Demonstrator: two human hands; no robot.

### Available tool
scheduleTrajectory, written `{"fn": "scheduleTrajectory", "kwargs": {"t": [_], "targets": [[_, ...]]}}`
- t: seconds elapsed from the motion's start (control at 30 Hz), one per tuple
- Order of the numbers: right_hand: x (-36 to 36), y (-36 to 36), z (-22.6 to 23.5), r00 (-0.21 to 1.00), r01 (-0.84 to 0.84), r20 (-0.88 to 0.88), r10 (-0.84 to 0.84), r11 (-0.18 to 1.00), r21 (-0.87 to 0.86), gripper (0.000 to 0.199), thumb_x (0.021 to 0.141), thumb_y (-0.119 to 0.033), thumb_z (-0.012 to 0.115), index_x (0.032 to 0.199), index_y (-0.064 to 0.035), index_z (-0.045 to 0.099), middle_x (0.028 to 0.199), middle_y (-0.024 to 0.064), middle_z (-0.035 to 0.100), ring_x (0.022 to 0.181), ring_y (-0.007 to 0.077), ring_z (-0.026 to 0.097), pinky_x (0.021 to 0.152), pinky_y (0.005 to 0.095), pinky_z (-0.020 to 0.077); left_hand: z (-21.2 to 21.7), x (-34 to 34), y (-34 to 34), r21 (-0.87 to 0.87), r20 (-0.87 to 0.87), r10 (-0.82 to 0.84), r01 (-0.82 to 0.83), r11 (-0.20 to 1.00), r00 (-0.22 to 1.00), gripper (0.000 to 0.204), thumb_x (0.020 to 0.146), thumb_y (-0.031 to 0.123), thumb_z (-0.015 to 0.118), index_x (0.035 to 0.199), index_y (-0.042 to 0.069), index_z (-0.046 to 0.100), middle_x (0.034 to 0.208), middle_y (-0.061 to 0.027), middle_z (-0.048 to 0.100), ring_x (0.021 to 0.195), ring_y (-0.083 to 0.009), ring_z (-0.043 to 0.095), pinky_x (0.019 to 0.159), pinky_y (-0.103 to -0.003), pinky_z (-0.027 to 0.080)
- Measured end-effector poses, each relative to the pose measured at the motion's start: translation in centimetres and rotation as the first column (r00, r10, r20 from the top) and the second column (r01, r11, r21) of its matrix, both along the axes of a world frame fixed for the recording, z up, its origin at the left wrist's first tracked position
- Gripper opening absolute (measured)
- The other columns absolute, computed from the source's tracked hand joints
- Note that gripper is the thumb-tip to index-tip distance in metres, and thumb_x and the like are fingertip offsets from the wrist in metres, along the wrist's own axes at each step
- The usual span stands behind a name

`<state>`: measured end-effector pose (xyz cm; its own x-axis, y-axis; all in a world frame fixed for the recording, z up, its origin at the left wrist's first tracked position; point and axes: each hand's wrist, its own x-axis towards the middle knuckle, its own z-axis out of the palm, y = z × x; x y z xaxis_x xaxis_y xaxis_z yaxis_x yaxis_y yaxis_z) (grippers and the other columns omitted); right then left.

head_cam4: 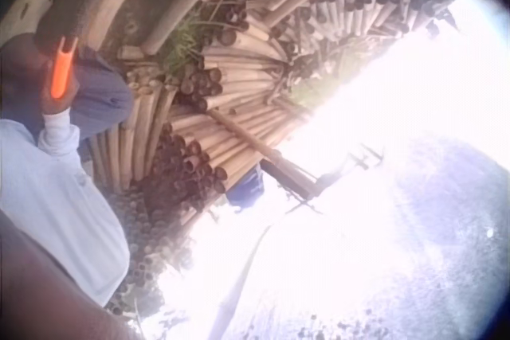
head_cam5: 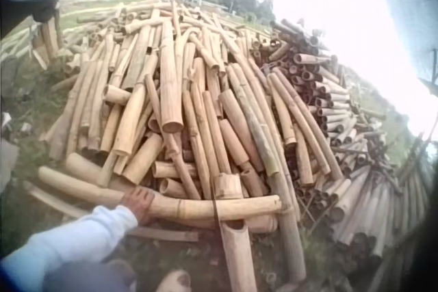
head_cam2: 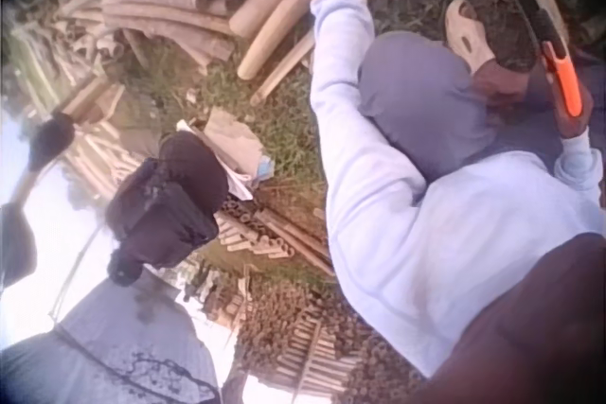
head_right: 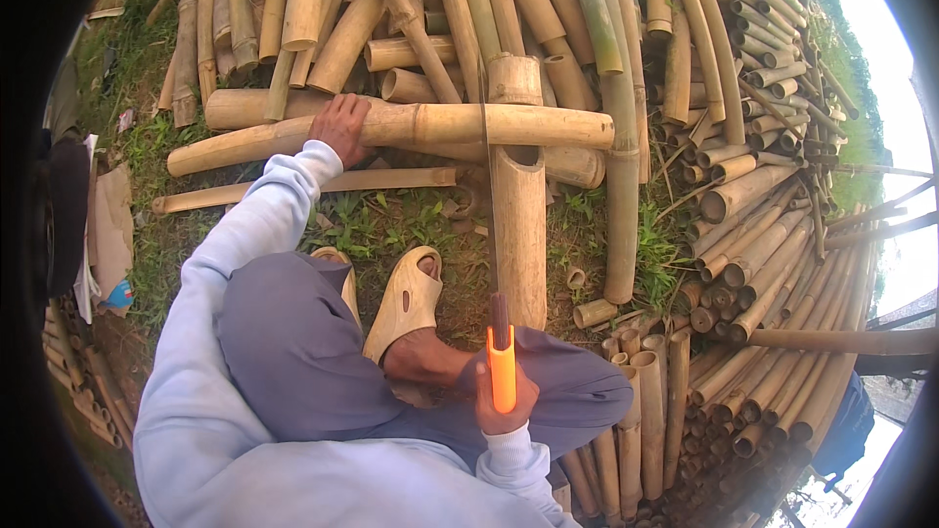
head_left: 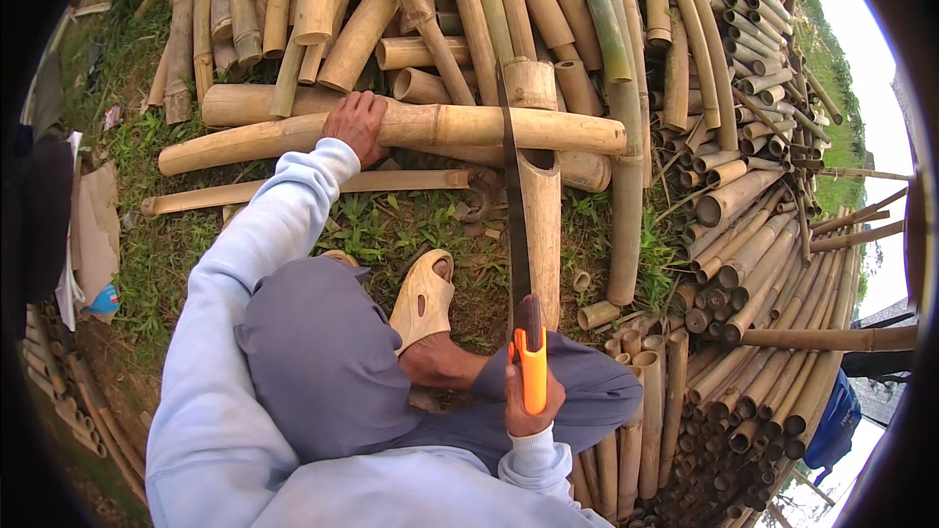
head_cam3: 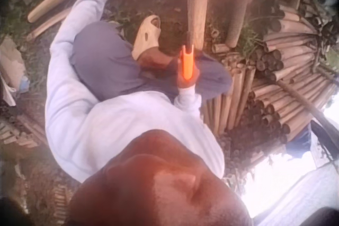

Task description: The person sits on the ground and uses a hand saw to cut bamboo poles into shorter sections. They repeatedly position a bamboo pole, saw through it, and set the cut pieces aside.

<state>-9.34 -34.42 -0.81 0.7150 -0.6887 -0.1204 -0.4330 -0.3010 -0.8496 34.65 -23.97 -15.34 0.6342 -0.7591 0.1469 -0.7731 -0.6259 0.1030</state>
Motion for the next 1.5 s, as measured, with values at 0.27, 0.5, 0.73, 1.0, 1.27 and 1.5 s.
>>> {"fn": "scheduleTrajectory", "kwargs": {"t": [0.27, 0.5, 0.73, 1.0, 1.27, 1.5], "targets": [[12.2, -5.3, -5.7, 0.975, -0.013, 0.219, 0.024, 0.999, -0.051, 0.013, 0.095, -0.009, 0.073, 0.091, 0.0002, 0.064, 0.065, 0.003, 0.054, 0.058, 0.0107, 0.047, 0.054, 0.0303, 0.0413, 0.8, 0.3, -1.1, -0.002, -0.035, -0.061, 0.061, 0.998, 0.998, 0.065, 0.064, 0.03, 0.09, 0.116, 0.005, 0.06, 0.112, -0.0122, 0.057, 0.111, -0.0317, 0.057, 0.097, -0.042, 0.044], [-0.5, 0.3, -1.1, 0.996, 0.018, 0.091, -0.016, 1.0, -0.021, 0.025, 0.09, -0.003, 0.074, 0.113, 0.0054, 0.069, 0.085, 0.0117, 0.072, 0.076, 0.0173, 0.07, 0.076, 0.0303, 0.055, 1.2, 0.8, -0.1, 0.025, -0.126, -0.012, 0.015, 1.0, 0.992, 0.064, 0.064, 0.033, 0.09, 0.113, 0.006, 0.059, 0.109, -0.0128, 0.053, 0.109, -0.0333, 0.056, 0.096, -0.044, 0.044], [11.1, -6.4, -6.5, 0.988, -0.003, 0.153, 0.005, 1.0, -0.009, 0.016, 0.095, -0.01, 0.073, 0.089, 0.0005, 0.063, 0.064, 0.0044, 0.054, 0.057, 0.0108, 0.047, 0.053, 0.0313, 0.0416, 2.0, 0.6, -1.7, 0.059, -0.106, -0.061, 0.067, 0.996, 0.993, 0.066, 0.062, 0.035, 0.092, 0.113, 0.007, 0.062, 0.111, -0.0108, 0.055, 0.112, -0.0296, 0.056, 0.098, -0.04, 0.045], [-1.1, 1.2, 0.2, 0.999, -0.001, 0.049, 0.004, 0.998, -0.061, 0.032, 0.091, -0.005, 0.075, 0.12, 0.0051, 0.069, 0.087, 0.0119, 0.073, 0.079, 0.0146, 0.069, 0.076, 0.0285, 0.0545, 2.0, 1.3, -0.2, 0.069, -0.178, -0.03, 0.043, 0.997, 0.984, 0.069, 0.06, 0.033, 0.09, 0.117, 0.007, 0.06, 0.112, -0.0117, 0.055, 0.112, -0.0319, 0.056, 0.099, -0.042, 0.044], [11.3, -5.1, -5.4, 0.988, -0.002, 0.151, -0.012, 0.996, 0.088, 0.015, 0.094, -0.009, 0.074, 0.101, 0.0023, 0.066, 0.073, 0.0077, 0.062, 0.064, 0.0135, 0.055, 0.061, 0.0308, 0.0472, 2.1, 1.6, -1.0, 0.123, -0.19, -0.057, 0.081, 0.989, 0.98, 0.069, 0.064, 0.038, 0.089, 0.119, 0.006, 0.062, 0.115, -0.0114, 0.058, 0.116, -0.0295, 0.055, 0.103, -0.041, 0.043], [-0.3, 0.8, 0.4, 1.0, 0.017, 0.023, -0.017, 1.0, -0.001, 0.033, 0.091, -0.003, 0.071, 0.123, 0.0046, 0.067, 0.099, 0.0168, 0.074, 0.09, 0.0224, 0.073, 0.085, 0.0337, 0.0552, 1.8, 2.3, 0.6, 0.047, -0.254, -0.107, 0.123, 0.991, 0.961, 0.071, 0.057, 0.029, 0.088, 0.118, 0.004, 0.062, 0.11, -0.0136, 0.057, 0.113, -0.0333, 0.054, 0.102, -0.043, 0.044]]}}
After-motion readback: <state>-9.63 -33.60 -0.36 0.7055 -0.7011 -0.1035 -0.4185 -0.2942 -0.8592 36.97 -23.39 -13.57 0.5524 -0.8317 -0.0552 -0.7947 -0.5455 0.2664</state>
